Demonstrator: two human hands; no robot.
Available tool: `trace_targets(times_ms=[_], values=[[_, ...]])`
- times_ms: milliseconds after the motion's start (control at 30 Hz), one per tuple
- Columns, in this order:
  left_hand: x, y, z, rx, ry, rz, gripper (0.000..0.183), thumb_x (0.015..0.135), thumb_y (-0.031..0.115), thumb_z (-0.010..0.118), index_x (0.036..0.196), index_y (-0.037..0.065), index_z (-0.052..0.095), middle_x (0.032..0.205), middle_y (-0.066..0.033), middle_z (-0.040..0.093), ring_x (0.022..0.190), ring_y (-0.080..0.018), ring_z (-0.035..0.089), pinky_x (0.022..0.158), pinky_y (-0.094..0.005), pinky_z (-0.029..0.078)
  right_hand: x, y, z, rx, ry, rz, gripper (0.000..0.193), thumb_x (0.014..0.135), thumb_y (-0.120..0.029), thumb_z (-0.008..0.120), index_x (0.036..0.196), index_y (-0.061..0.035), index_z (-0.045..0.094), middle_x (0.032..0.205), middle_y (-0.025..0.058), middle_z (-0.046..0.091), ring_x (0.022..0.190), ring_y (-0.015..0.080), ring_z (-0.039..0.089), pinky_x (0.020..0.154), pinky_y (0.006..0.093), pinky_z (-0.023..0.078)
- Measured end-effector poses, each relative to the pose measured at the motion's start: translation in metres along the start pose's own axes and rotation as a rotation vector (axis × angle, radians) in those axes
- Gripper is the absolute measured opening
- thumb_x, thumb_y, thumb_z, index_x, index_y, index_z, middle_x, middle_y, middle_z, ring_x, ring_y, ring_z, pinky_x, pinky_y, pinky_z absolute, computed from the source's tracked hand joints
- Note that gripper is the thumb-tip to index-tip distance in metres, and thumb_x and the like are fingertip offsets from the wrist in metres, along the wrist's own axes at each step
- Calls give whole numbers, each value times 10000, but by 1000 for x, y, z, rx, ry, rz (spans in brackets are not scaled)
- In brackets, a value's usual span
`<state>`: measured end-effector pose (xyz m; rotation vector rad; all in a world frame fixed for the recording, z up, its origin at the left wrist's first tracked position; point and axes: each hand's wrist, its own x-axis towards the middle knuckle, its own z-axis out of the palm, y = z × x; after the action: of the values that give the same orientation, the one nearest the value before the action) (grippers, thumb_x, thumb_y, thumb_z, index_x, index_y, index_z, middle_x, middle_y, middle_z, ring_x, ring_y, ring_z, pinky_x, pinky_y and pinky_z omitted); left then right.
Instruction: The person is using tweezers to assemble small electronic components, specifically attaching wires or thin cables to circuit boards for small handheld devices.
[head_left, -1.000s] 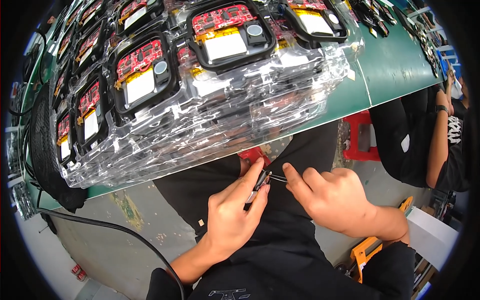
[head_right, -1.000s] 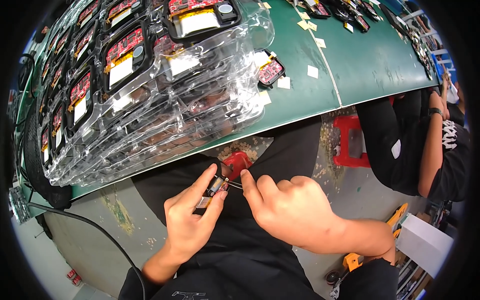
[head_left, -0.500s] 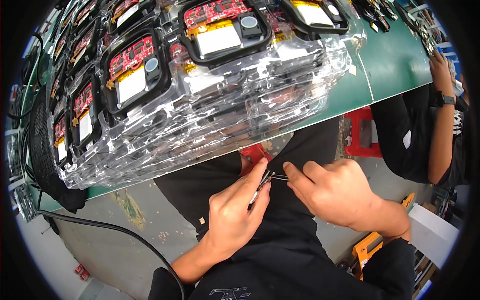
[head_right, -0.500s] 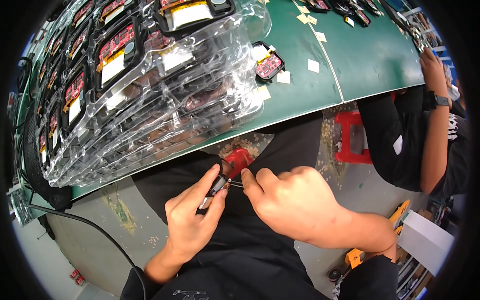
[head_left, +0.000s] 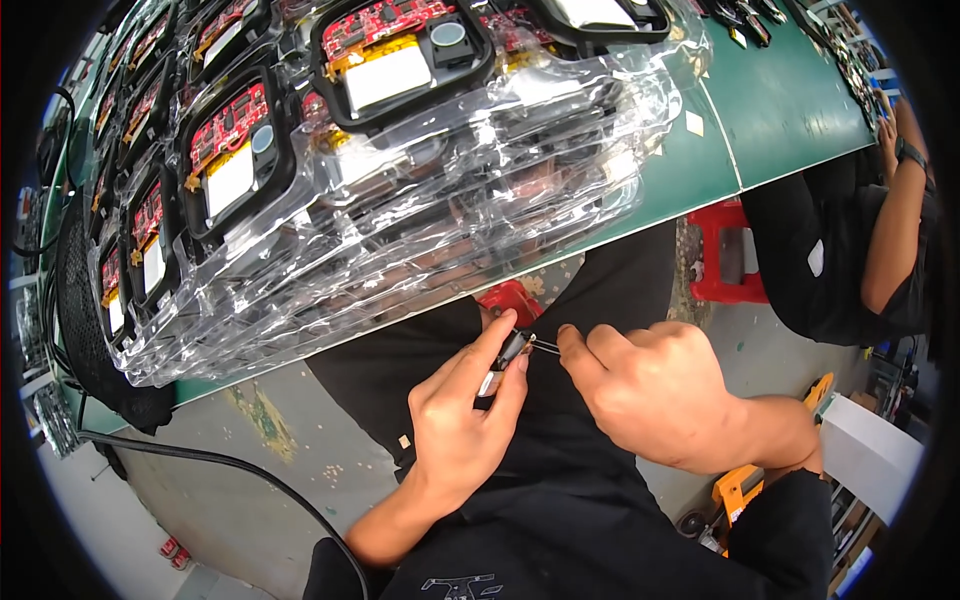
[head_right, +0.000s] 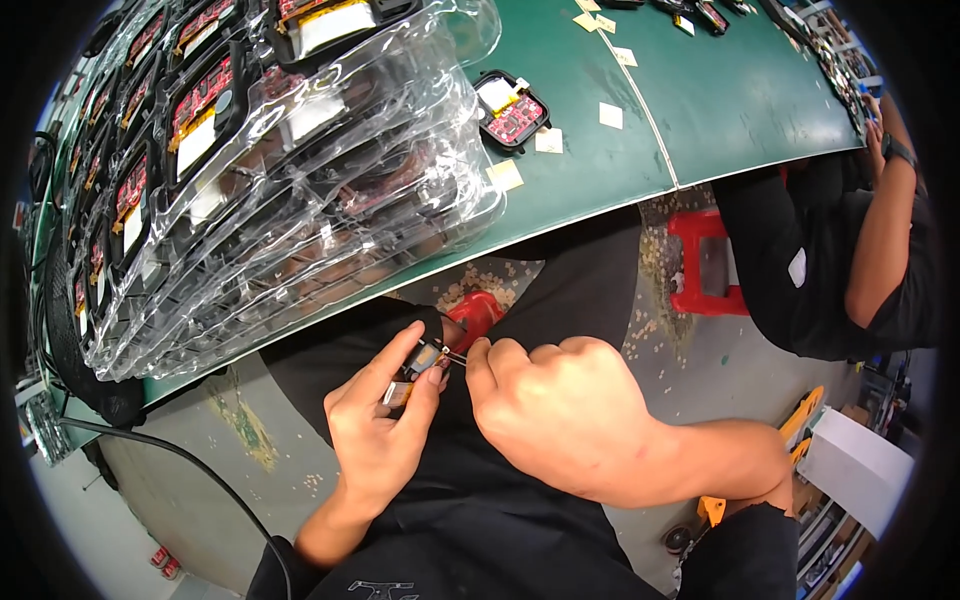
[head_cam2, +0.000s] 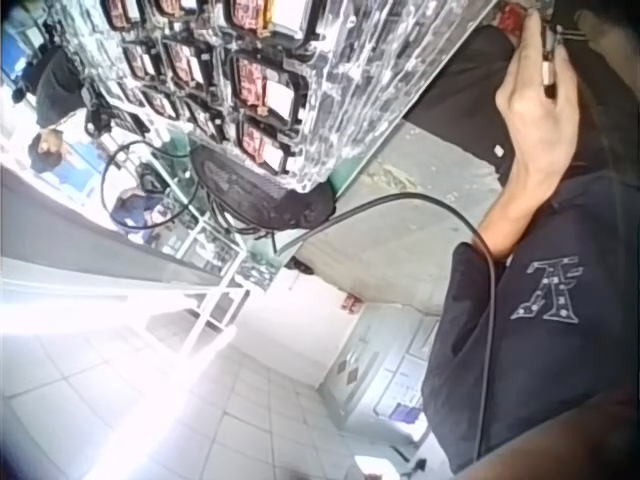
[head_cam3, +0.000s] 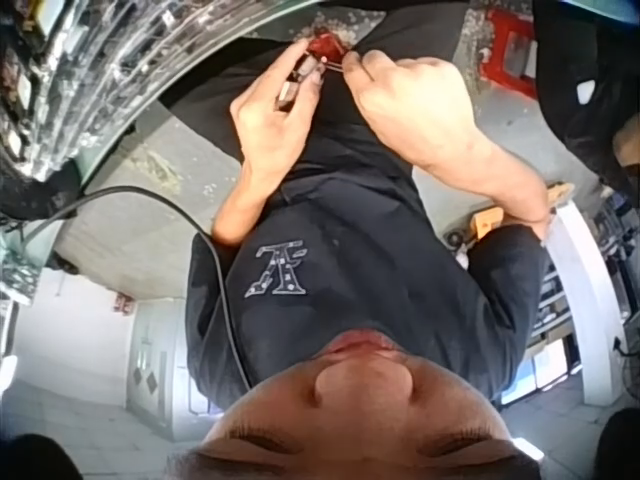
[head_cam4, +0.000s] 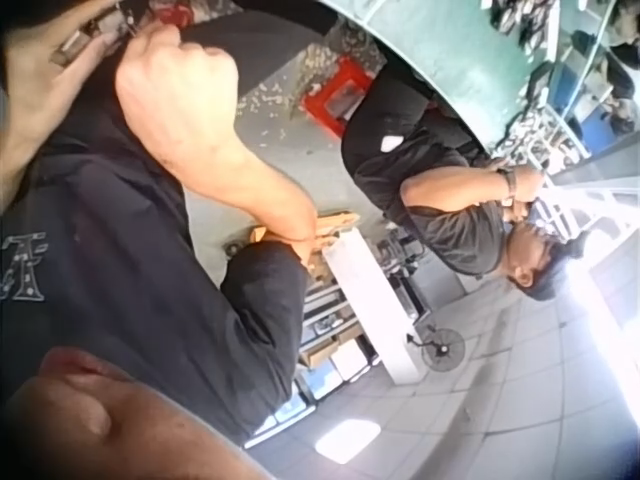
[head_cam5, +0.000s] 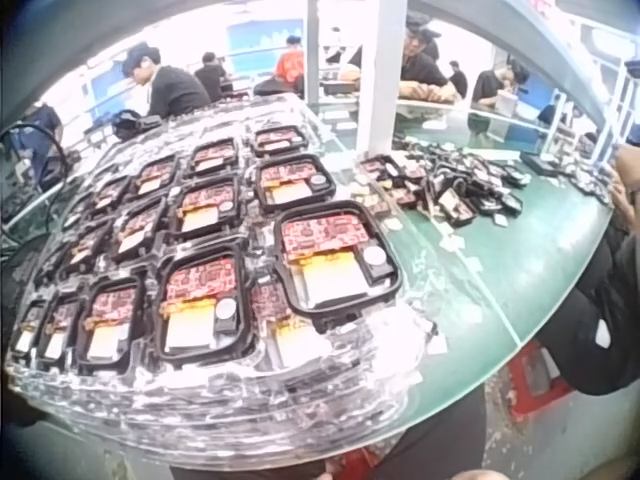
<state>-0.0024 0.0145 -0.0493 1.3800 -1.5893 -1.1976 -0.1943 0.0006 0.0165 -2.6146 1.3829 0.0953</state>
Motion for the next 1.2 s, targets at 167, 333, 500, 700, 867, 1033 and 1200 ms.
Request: trace_targets(times_ms=[167,333,500,700,867,1033,1200], values=[[-1,-5,2,-91,55,-66,409,888,-42,753,1288,-17,677,976,-164,764,816,-183,749,727,-288,577,-2,-13,3,-69,57,17,327,710,-166,683,975,17,741,648,-10,525,483,96,551,451,260,391],[2,-6,2,-71,48,-64,388,883,-30,763,1262,-1,683,989,-149,761,836,-181,746,743,-293,578,-1,-20,6,-134,71,31,347,708,-169,686,991,20,755,642,-19,507,477,83,522,453,250,379],[1,-5,3,-32,52,-77,373,863,-37,769,1223,22,693,995,-141,758,821,-187,744,745,-301,577,-4,-32,4,-177,31,104,356,726,-163,689,1026,16,761,638,-19,516,476,84,541,446,251,395],[-12,-6,6,66,89,5,344,839,-47,773,1173,1,705,960,-116,749,812,-143,713,766,-266,557,-9,-53,10,-74,-68,323,410,712,-148,696,1089,2,756,629,-18,540,461,119,578,444,267,440],[15,8,17,61,182,6,308,866,-53,751,1167,-21,691,957,-113,743,791,-139,702,719,-268,558,-16,-22,-13,-63,30,306,302,864,-196,724,1132,-64,762,665,-9,502,553,140,574,489,307,459],[3,0,4,-571,-2,-392,324,906,-79,700,1222,-50,636,986,-119,717,816,-129,709,741,-280,613,-25,-14,-10,69,116,386,337,812,-146,786,1140,-73,759,672,19,496,563,190,567,505,338,474],[1,4,3,-625,-5,-434,333,903,-93,687,1229,-63,623,990,-128,708,831,-160,722,757,-314,646,-21,-14,-8,167,134,422,357,803,-139,815,1146,-60,754,666,39,522,567,217,583,511,361,469]])
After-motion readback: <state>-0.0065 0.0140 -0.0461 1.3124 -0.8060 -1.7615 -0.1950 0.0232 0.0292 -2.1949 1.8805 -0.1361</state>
